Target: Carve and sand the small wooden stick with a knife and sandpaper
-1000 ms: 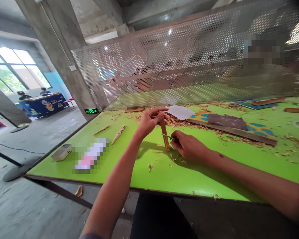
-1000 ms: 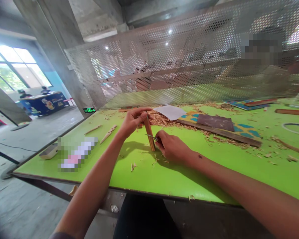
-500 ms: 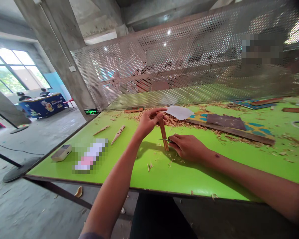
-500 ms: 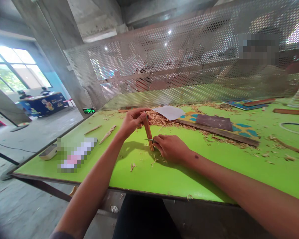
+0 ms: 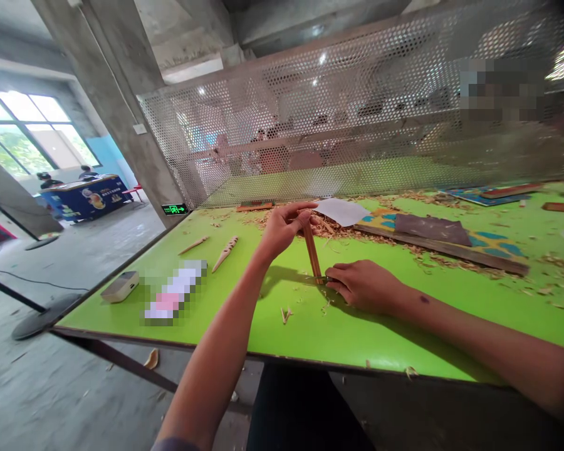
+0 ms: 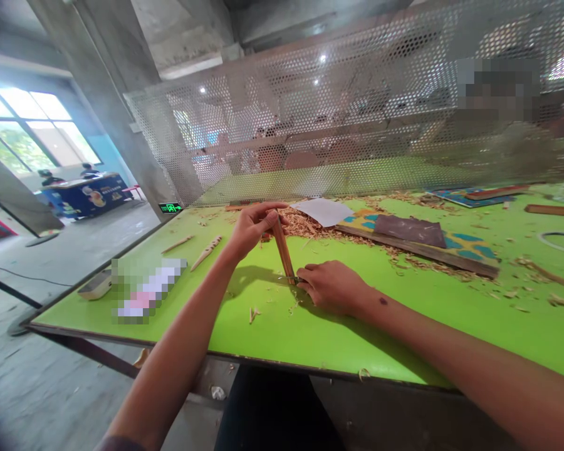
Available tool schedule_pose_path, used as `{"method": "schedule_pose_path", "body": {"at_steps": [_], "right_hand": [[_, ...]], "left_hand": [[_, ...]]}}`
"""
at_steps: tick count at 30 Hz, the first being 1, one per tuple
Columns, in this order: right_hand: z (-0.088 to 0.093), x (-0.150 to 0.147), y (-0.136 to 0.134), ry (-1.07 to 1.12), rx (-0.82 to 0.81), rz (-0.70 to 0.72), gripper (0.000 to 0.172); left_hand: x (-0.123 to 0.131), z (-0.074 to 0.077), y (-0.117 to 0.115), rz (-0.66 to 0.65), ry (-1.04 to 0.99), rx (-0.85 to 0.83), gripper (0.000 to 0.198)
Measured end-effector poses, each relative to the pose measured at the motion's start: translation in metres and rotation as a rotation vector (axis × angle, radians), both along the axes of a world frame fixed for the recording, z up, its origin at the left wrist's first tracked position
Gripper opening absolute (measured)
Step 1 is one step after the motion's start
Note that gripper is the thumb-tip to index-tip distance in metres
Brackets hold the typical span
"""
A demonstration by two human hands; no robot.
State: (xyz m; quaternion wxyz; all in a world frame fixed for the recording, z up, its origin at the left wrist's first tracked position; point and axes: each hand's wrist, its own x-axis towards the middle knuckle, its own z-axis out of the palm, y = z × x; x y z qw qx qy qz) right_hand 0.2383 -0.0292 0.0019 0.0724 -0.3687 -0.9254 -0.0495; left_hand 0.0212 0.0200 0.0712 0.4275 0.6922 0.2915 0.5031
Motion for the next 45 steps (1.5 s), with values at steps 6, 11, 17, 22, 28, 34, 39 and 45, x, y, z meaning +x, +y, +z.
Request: {"method": "schedule_pose_path", "body": {"at_steps": [6,11,17,22,28,34,39,45], "right_hand": [[0.000,0.001,0.003,0.063,0.011,0.005,0.026],[0.000,-0.004,0.005,0.116,0.025,-0.119,0.028],[-0.001,-0.004,0.004,0.077,0.023,-0.130,0.022],[0.002,-0.001,0.000,-0.025,-0.011,-0.066,0.017],[0.007,0.005,0.002,-0.006,-0.035,-0.021,0.012],[0.002,-0.002,0.005,0.162,-0.001,-0.083,0.017],[-0.002,-0.005,0.005,0.204,-0.015,-0.089,0.018],[0.001,0.002,0.002,0.098,-0.024,-0.040,0.014]], "left_hand": [[0.003,0.000,-0.001,-0.005,-0.006,0.001,0.036],[0.006,0.002,-0.005,0.005,0.018,0.026,0.035],[0.005,0.003,-0.004,0.014,0.012,0.010,0.036],[0.002,0.002,-0.002,-0.012,-0.003,-0.007,0.035],[0.002,0.001,-0.001,-0.003,0.003,-0.007,0.033],[0.005,0.002,-0.004,-0.008,0.010,0.015,0.033],[0.004,0.002,-0.003,-0.020,0.002,0.001,0.034],[0.003,0.000,0.000,-0.031,-0.011,-0.002,0.036]]}}
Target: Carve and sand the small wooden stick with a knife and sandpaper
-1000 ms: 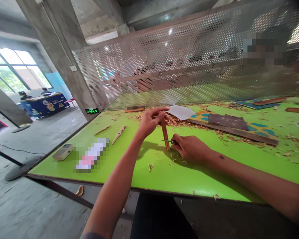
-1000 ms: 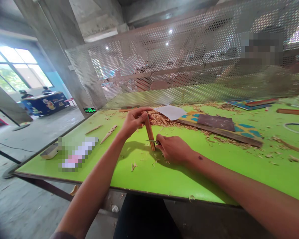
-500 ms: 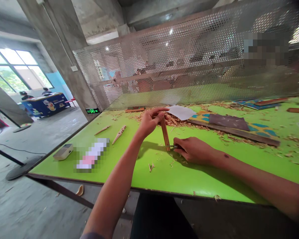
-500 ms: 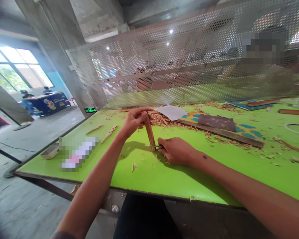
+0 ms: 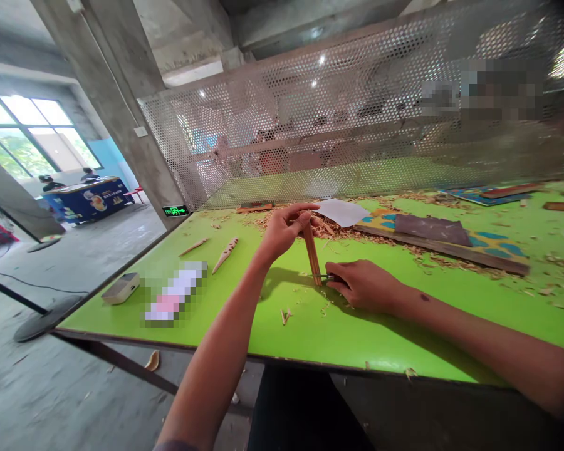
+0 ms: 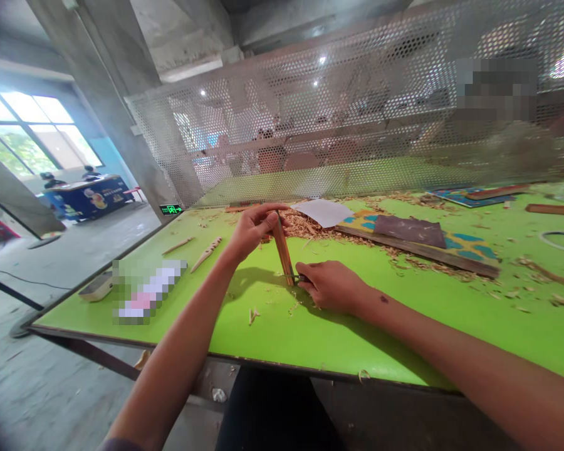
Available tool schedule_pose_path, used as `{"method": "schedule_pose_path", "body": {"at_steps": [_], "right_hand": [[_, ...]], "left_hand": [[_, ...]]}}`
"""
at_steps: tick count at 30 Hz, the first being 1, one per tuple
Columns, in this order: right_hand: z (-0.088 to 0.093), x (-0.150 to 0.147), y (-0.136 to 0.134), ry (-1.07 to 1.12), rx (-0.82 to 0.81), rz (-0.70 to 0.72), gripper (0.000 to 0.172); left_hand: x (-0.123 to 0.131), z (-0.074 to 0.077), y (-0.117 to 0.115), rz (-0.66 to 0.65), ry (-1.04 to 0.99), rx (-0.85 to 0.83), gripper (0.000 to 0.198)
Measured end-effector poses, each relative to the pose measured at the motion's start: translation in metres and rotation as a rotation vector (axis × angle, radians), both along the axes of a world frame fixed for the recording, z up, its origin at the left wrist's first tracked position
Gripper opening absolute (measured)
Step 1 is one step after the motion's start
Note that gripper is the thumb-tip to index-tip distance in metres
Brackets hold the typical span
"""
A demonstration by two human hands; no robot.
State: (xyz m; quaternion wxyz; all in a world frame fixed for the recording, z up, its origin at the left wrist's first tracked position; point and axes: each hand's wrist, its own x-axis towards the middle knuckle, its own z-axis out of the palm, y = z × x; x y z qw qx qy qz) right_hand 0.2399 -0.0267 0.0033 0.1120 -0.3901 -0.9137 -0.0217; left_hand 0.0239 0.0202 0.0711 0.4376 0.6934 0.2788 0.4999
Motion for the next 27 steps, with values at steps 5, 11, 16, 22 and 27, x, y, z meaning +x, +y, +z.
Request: {"method": "schedule_pose_path", "body": {"at_steps": [5,11,16,22,27], "right_hand": [[0.004,0.005,0.001,-0.041,-0.019,0.044,0.012],[0.000,0.005,0.005,0.060,-0.054,0.016,0.015],[-0.001,0.000,0.004,0.108,-0.042,0.016,0.016],[-0.005,-0.005,0.003,0.347,-0.147,-0.029,0.028],[-0.005,-0.013,0.005,0.570,-0.221,-0.036,0.050]], "left_hand": [[0.000,0.000,0.000,0.017,0.017,0.002,0.039],[0.000,0.002,-0.004,0.026,0.029,0.021,0.038],[0.002,0.002,-0.004,0.005,0.019,0.032,0.039],[0.002,0.003,-0.007,0.015,0.026,0.038,0.046],[0.009,0.007,-0.015,-0.030,0.070,0.027,0.049]]}}
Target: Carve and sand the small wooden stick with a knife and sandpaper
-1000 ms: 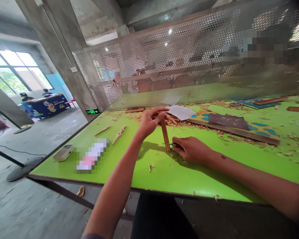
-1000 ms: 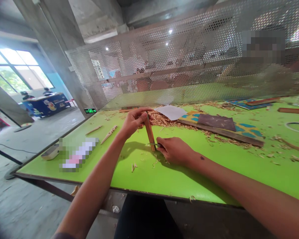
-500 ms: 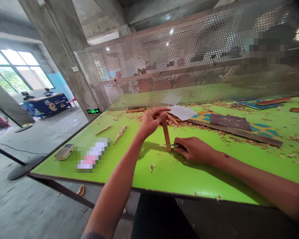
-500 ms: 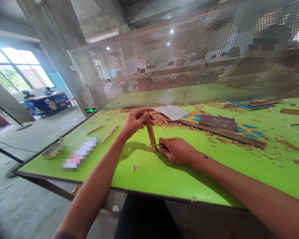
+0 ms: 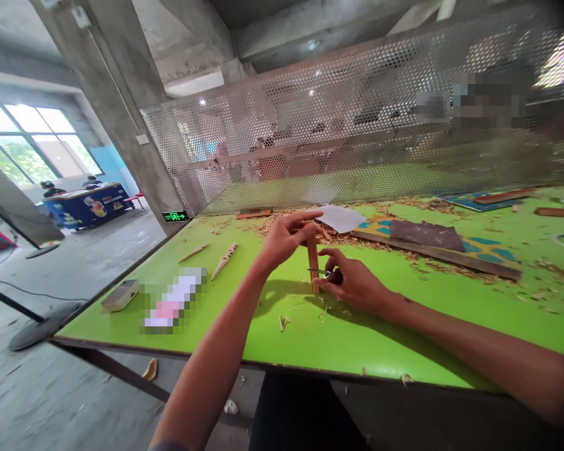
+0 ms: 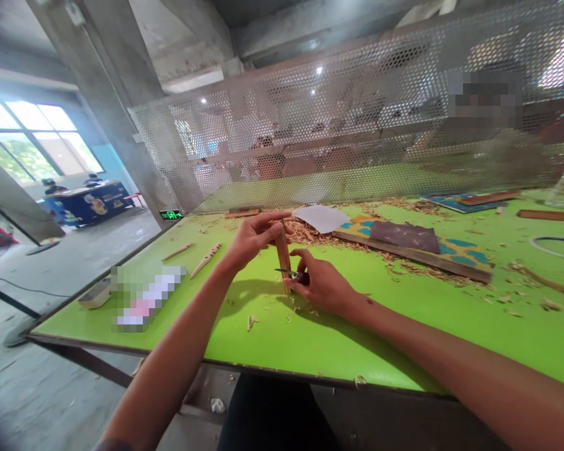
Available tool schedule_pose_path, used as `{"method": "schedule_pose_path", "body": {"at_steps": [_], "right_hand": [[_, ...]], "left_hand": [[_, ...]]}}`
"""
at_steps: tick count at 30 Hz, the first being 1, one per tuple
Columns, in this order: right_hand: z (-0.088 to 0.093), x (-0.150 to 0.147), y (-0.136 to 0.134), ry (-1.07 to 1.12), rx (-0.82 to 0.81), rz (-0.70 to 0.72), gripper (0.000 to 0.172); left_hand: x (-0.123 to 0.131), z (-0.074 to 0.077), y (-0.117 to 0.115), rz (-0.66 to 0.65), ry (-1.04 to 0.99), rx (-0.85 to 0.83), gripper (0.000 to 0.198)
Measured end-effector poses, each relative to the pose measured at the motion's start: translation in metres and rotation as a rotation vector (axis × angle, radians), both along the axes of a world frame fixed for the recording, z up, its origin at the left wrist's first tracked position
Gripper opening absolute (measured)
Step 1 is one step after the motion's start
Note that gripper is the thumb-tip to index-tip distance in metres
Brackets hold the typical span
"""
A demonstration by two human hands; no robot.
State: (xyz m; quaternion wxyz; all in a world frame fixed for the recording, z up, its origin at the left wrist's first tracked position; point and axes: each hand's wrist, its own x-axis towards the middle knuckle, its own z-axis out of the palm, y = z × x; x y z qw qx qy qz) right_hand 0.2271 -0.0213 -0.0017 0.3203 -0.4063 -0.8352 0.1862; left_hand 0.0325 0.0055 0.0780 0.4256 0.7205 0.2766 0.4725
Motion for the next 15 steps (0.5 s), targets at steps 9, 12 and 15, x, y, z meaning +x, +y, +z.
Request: {"method": "schedule_pose_path", "body": {"at_steps": [9,12,15], "right_hand": [[0.000,0.000,-0.003,-0.044,-0.017,0.008,0.026],[-0.001,0.000,-0.002,-0.044,-0.001,0.000,0.031],[-0.001,-0.001,-0.001,-0.046,0.003,0.002,0.032]], "left_hand": [[-0.090,0.010,-0.012,0.389,0.338,0.182,0.048],[-0.202,0.009,-0.024,0.703,0.664,0.058,0.053],[-0.297,-0.004,-0.044,0.884,0.823,-0.262,0.082]]}}
